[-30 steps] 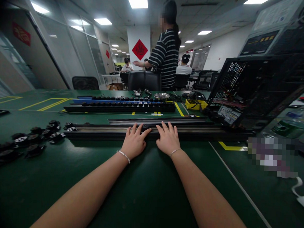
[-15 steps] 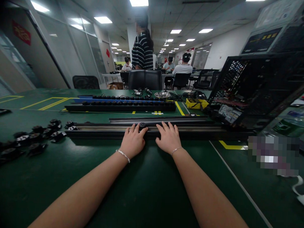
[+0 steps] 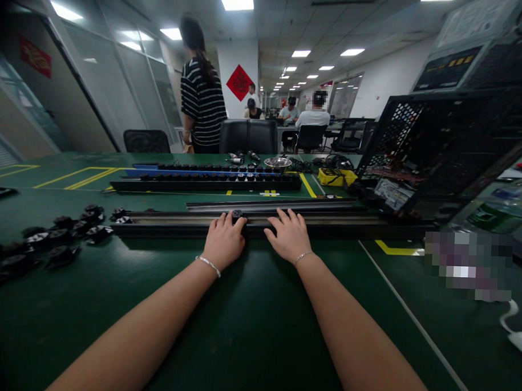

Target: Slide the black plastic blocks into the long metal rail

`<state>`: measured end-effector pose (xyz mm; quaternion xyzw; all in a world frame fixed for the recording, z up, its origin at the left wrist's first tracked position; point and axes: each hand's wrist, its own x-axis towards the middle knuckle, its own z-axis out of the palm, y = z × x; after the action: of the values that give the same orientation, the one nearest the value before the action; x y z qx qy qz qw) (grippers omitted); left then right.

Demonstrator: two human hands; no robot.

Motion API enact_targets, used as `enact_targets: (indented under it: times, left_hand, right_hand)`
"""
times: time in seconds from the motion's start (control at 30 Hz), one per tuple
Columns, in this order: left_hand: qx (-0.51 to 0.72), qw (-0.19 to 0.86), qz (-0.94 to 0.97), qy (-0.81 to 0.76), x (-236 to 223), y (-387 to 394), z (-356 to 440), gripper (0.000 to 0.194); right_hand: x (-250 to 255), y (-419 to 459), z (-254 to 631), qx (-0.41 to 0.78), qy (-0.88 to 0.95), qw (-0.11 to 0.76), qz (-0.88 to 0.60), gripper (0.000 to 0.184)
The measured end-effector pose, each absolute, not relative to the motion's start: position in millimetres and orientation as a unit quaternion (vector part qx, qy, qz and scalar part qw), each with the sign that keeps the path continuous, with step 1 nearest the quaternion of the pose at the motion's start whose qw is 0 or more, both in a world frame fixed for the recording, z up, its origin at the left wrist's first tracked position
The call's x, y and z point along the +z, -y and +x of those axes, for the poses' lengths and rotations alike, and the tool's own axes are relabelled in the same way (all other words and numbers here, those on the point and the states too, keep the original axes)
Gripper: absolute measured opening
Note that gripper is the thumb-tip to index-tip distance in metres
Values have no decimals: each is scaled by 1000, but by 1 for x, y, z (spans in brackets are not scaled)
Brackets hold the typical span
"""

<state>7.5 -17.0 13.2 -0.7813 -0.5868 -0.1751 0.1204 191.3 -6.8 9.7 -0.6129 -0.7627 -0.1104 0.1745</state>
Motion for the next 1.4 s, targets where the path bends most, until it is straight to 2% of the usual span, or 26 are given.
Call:
enact_targets:
  times: [0.3,0.5,0.97,1.4]
  left_hand:
    - [-129,122,-776,606,21,18,1,40]
    - [-131,122,-780,599,20,18,-1,51]
    - [-98,89,-769,625,29,12,-16,51]
    - [-95,142,-783,598,24,11,-50,50]
  right_hand:
    - [13,7,192,-93,757,182,-620,41]
    - [12,7,191,-92,755,185,-623,40]
    - [9,6,192,-102,755,199,-616,38]
    - [10,5,192,-103,756,204,-613,34]
